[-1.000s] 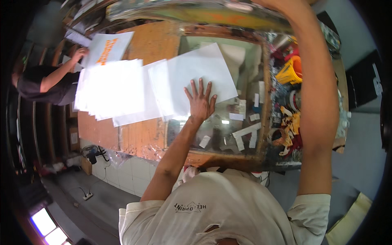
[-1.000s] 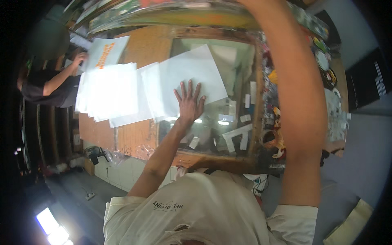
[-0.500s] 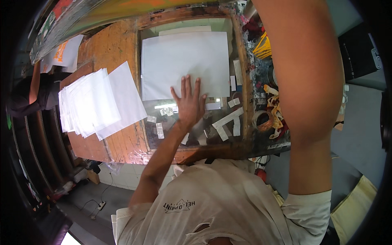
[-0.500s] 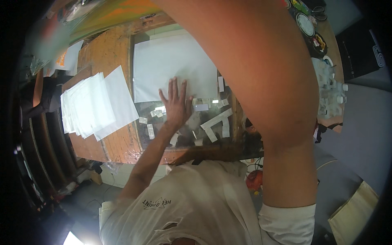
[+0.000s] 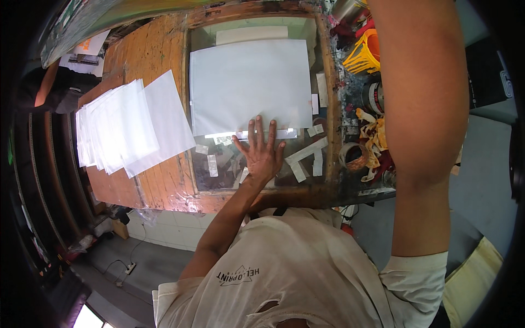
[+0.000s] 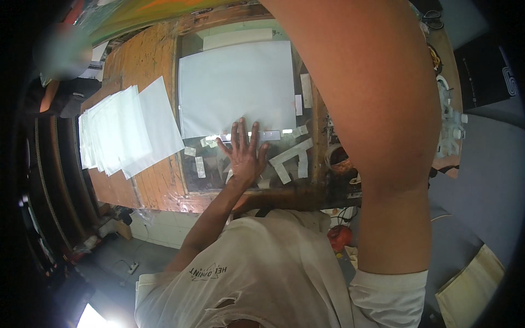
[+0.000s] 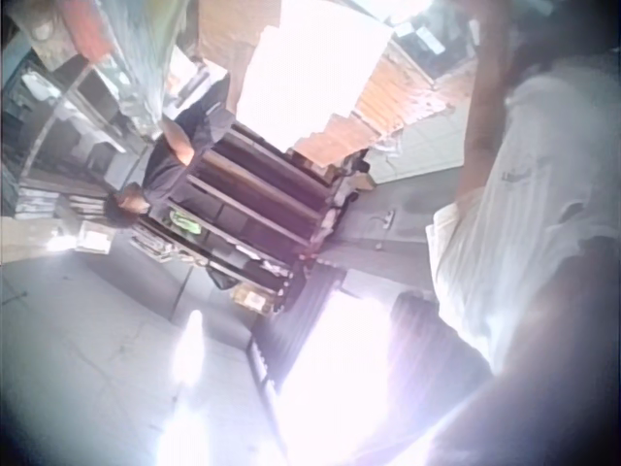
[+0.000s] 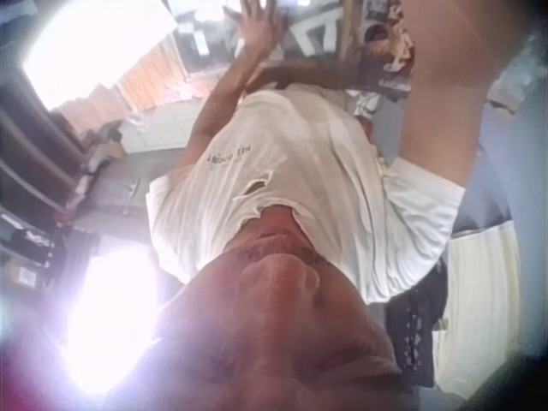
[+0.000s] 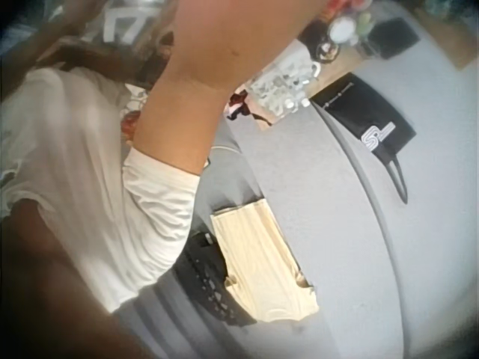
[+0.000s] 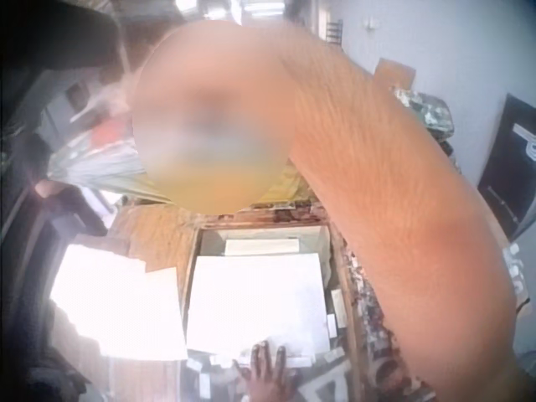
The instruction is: The person screen prints orange logos onto white sheets, placing each sheet on the printing table, lowering the screen frame, and using a squeegee to apply the ink before lifting the frame and moving the sheet to a pile.
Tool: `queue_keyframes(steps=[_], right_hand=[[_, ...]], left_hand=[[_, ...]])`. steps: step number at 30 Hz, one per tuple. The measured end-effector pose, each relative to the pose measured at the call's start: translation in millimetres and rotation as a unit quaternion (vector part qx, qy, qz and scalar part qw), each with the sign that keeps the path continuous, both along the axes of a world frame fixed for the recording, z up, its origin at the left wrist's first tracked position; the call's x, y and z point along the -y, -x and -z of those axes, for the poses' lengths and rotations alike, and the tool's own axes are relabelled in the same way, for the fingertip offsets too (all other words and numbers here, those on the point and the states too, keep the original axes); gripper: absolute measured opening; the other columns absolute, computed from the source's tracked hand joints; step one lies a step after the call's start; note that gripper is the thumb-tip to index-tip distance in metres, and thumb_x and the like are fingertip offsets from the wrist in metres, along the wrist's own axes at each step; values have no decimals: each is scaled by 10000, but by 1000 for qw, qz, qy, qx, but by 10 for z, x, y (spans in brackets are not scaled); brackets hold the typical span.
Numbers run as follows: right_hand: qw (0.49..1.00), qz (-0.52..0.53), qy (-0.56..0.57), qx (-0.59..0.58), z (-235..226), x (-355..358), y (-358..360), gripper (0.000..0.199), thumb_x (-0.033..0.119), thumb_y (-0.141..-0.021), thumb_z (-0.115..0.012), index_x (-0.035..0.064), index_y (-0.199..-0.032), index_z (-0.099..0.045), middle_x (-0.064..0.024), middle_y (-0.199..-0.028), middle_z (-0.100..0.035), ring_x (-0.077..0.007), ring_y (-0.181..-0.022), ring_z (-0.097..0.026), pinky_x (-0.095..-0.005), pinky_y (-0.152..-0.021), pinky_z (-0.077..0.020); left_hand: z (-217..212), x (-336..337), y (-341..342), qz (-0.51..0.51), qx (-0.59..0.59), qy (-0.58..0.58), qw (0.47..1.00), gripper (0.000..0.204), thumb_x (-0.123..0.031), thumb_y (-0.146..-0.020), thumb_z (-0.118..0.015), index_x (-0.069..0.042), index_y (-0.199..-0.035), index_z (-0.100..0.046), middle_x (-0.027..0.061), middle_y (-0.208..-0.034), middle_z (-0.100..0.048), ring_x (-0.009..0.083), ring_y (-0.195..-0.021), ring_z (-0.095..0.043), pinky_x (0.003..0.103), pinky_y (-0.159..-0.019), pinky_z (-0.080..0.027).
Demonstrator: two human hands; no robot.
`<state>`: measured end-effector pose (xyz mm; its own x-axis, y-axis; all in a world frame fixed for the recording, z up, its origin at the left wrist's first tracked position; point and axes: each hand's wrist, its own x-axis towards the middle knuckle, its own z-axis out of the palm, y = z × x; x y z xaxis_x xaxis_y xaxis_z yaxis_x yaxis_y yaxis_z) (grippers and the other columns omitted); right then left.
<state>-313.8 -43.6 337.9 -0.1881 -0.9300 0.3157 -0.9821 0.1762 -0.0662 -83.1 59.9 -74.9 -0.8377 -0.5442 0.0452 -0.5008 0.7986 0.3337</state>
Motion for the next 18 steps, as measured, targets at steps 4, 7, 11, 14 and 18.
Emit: queue_keyframes(steps=[4,7,11,14,18], right_hand=[[1000,1,1,-2,6,-18,-6,419,398,-1027,-548,56,-904,-757,-136,-841,-755,-221,-793,-719,-401,-788,-578],[1000,3,2,-3,8,-24,-6,419,396,-1029,-545,56,-907,-756,-136,-842,-754,-221,-792,-719,-401,-788,-579],[1000,5,4,-3,16,-23,7,419,394,-1031,-540,56,-912,-756,-137,-844,-753,-220,-791,-719,-401,-788,-581],[1000,7,5,-5,25,-24,20,419,392,-1032,-537,55,-916,-756,-138,-845,-752,-220,-790,-719,-401,-788,-583],[1000,8,2,-3,35,-27,35,419,390,-1034,-532,55,-921,-756,-138,-846,-751,-220,-789,-718,-401,-789,-585]], left_hand=[[-9,2,-27,7,5,-1,1000,668,-438,-1026,-567,-198,-1619,-374,194,-1712,-193,390,-1577,-185,825,-1117,13],[-5,8,-27,10,2,0,1000,657,-434,-1026,-569,-198,-1612,-387,195,-1708,-201,391,-1574,-193,829,-1112,11],[-13,14,-16,14,-4,3,1000,633,-426,-1026,-570,-193,-1594,-416,194,-1702,-218,395,-1563,-219,835,-1107,3],[-29,7,-23,17,2,2,1000,619,-420,-1024,-572,-189,-1581,-434,191,-1695,-240,397,-1553,-240,836,-1105,-5],[-51,-20,-61,25,-12,10,1000,617,-415,-1022,-573,-187,-1579,-438,187,-1687,-263,397,-1544,-258,836,-1104,-16]])
